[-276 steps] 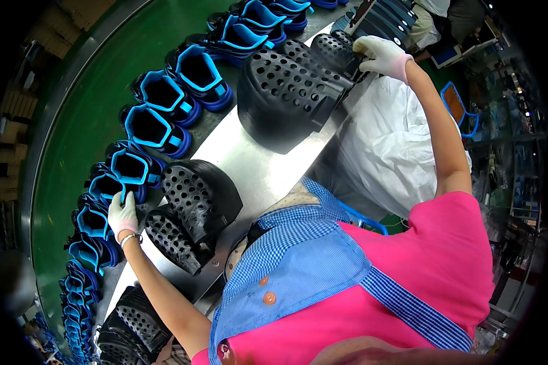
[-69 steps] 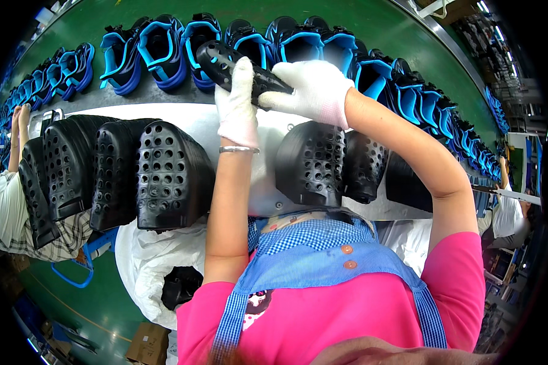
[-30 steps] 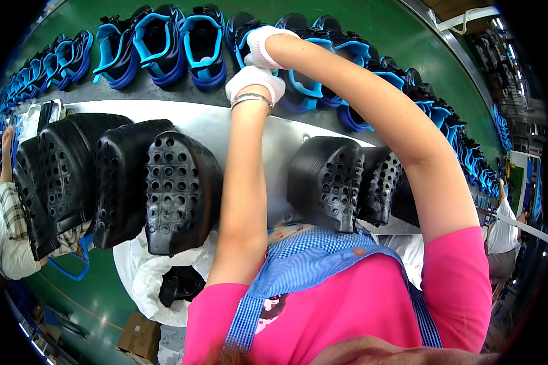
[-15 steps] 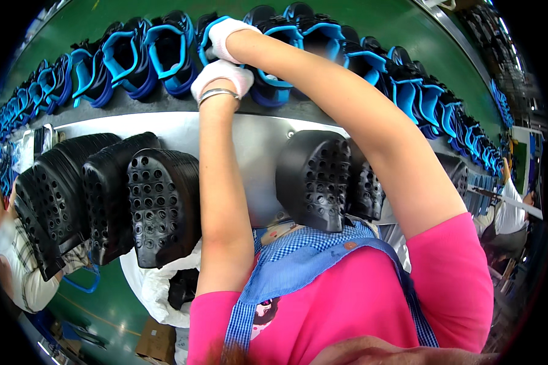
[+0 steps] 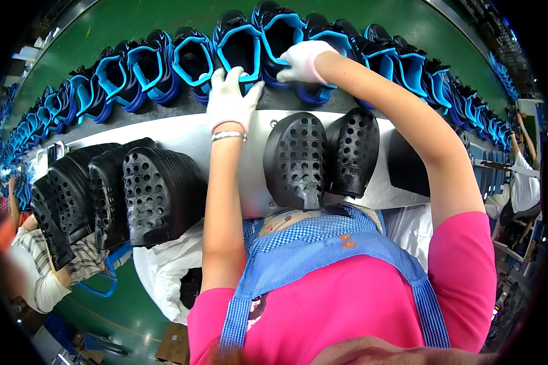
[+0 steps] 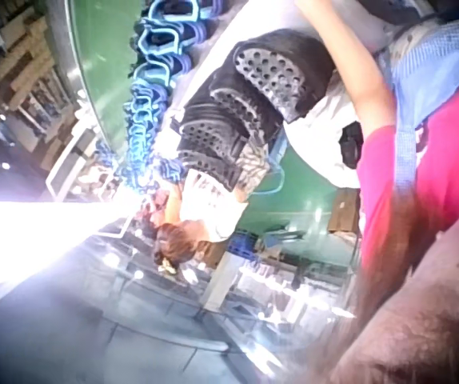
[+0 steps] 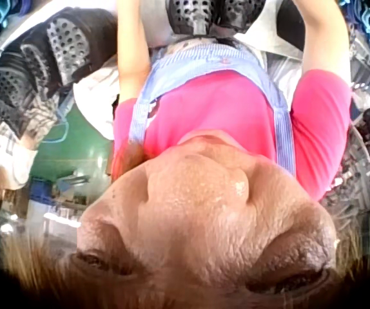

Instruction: The person picks up black shoe lasts and inserts them into blue and black sneakers on an assembly line. The person picks up sneakers one by one, slides a plastic last into each shoe, and places the completed shoes back onto the conveyor belt.

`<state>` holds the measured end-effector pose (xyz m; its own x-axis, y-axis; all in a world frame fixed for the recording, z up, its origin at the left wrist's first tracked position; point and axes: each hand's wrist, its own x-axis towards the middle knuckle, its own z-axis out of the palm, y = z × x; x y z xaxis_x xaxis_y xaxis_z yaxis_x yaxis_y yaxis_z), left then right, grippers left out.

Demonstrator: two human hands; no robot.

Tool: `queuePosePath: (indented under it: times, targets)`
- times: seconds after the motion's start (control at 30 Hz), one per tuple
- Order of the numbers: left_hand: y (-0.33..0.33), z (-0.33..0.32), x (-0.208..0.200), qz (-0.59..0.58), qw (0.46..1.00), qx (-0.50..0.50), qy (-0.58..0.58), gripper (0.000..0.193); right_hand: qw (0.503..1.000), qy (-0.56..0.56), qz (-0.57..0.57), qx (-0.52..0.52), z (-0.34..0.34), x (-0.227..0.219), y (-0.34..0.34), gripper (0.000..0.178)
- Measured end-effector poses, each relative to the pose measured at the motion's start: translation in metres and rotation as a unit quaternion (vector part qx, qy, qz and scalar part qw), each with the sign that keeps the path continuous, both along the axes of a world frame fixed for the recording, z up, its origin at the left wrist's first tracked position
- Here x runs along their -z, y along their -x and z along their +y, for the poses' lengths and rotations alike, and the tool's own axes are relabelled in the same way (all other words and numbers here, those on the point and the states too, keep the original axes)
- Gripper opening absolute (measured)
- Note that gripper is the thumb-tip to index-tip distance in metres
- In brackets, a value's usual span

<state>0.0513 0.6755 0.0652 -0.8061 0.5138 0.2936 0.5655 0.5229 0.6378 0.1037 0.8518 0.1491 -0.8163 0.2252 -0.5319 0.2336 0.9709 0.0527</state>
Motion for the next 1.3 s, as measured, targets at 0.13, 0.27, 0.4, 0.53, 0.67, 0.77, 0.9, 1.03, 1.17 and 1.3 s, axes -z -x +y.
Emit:
queuePosePath:
  times: [0.13, 0.27, 0.4, 0.53, 0.67, 0.77, 0.9, 1.03, 1.17, 1.3]
  targets:
    - [0.007, 0.013, -0.023, -0.074, 0.991, 0.052, 0.094, 0.046, 1.0, -0.014, 0.004, 0.022, 0.014, 0.004, -0.014, 0.047]
    - [0.028, 0.033, -0.059, -0.101, 0.988, 0.105, 0.051, 0.055, 0.998, -0.027, 0.004, 0.054, 0.042, -0.008, -0.053, 0.044]
    - [0.055, 0.039, -0.076, -0.25, 0.963, 0.102, 0.004, 0.058, 0.994, -0.056, -0.035, 0.086, 0.043, -0.019, -0.063, 0.044]
    - [0.045, 0.048, -0.087, -0.254, 0.959, 0.12, 0.042, 0.06, 0.996, -0.044, 0.013, 0.079, 0.052, -0.023, -0.08, 0.039]
    - [0.029, 0.051, -0.067, -0.111, 0.968, 0.164, 0.152, 0.06, 0.991, -0.049, 0.115, 0.037, 0.027, -0.059, -0.083, 0.032]
    - [0.0, 0.046, -0.04, -0.06, 0.943, 0.154, 0.289, 0.06, 0.956, 0.03, 0.29, -0.041, -0.014, -0.088, -0.097, 0.031]
    - [-0.018, 0.029, -0.016, -0.099, 0.976, 0.144, 0.128, 0.065, 0.927, 0.079, 0.364, -0.043, -0.087, -0.111, -0.16, 0.036]
    - [-0.019, 0.003, -0.004, -0.2, 0.967, 0.152, -0.036, 0.066, 0.933, 0.099, 0.344, -0.045, -0.116, -0.091, -0.197, 0.045]
    - [-0.045, -0.022, -0.019, -0.394, 0.905, 0.103, -0.123, 0.06, 0.934, 0.073, 0.345, -0.058, -0.132, -0.069, -0.202, 0.045]
    - [-0.051, -0.033, -0.019, -0.392, 0.906, 0.098, -0.125, 0.056, 0.917, 0.075, 0.383, -0.08, -0.131, -0.06, -0.198, 0.038]
